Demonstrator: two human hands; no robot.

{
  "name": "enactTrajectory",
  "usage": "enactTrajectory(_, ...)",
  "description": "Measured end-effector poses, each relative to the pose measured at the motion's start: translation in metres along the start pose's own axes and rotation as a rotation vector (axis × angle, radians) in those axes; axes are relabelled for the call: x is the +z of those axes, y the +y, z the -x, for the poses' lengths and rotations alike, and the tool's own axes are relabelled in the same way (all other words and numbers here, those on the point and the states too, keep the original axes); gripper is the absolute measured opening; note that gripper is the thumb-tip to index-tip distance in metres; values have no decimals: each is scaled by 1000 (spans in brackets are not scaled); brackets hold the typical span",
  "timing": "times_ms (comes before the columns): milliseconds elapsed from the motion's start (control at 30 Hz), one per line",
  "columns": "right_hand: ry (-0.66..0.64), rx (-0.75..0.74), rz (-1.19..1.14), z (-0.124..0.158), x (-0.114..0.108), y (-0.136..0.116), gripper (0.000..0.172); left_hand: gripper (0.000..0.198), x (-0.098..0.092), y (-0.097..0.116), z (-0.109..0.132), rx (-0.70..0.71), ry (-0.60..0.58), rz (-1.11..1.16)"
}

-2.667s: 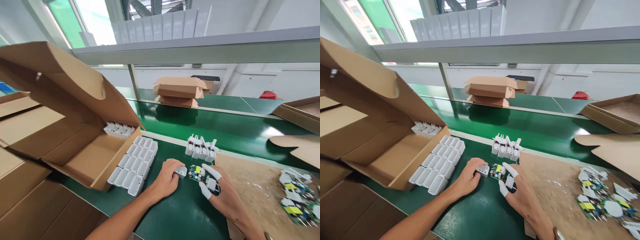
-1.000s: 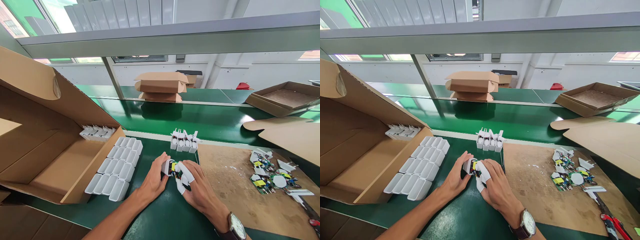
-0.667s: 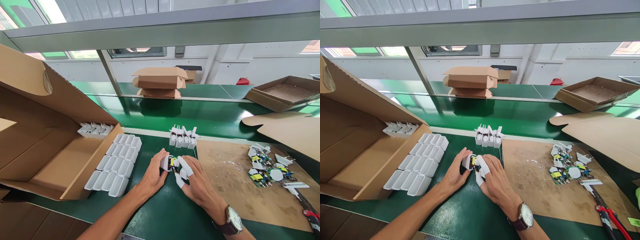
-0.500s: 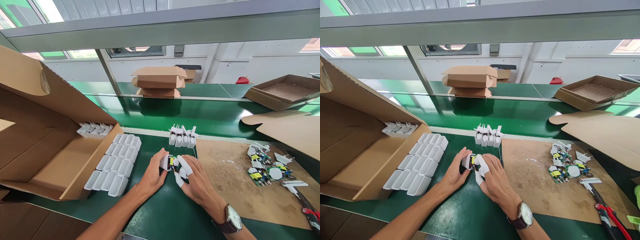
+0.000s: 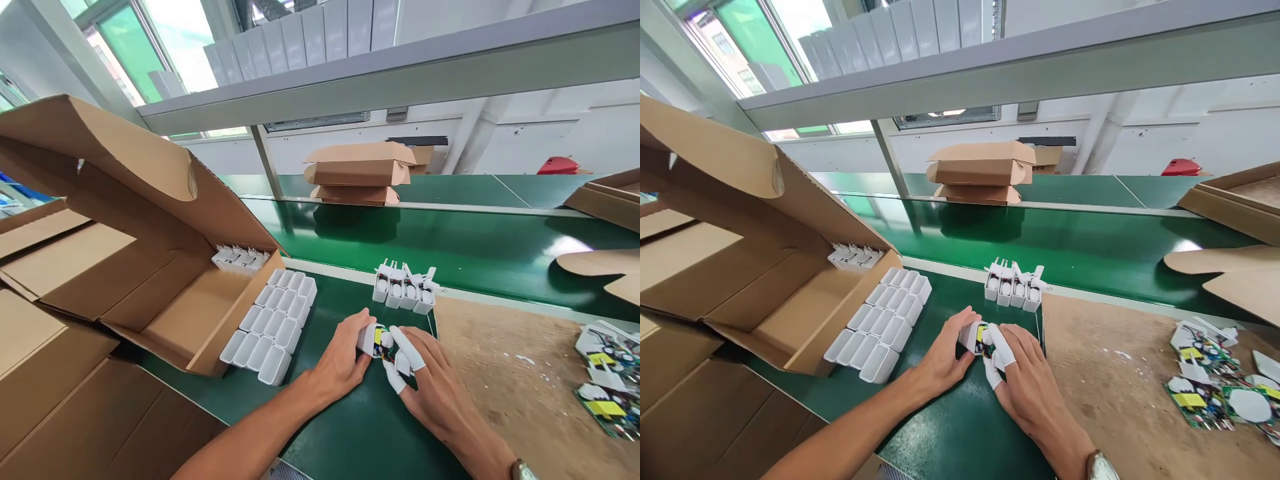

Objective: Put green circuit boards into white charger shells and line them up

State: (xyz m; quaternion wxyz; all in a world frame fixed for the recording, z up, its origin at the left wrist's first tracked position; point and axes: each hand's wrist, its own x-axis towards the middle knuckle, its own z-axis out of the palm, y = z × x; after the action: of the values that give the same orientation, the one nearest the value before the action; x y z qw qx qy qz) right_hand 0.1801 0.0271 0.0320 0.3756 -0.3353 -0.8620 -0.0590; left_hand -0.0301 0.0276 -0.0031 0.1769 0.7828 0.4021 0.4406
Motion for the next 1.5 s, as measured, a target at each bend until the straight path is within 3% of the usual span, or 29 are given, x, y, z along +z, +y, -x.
enactTrajectory(433, -96, 30, -19, -4, -9, -7, 71, 74, 2, 0, 2, -13, -2, 24)
enactTrajectory(833, -144, 20, -59, 1, -8, 0, 73, 81, 1, 0, 2, -80, -27, 31)
enactTrajectory(1067, -114, 22, -66, 1, -8, -2, 73, 75, -3, 7, -3, -62, -16, -88)
enactTrajectory(1500, -37, 58, -176, -1, -9, 0, 71, 64, -7, 5, -6, -98, 14, -64)
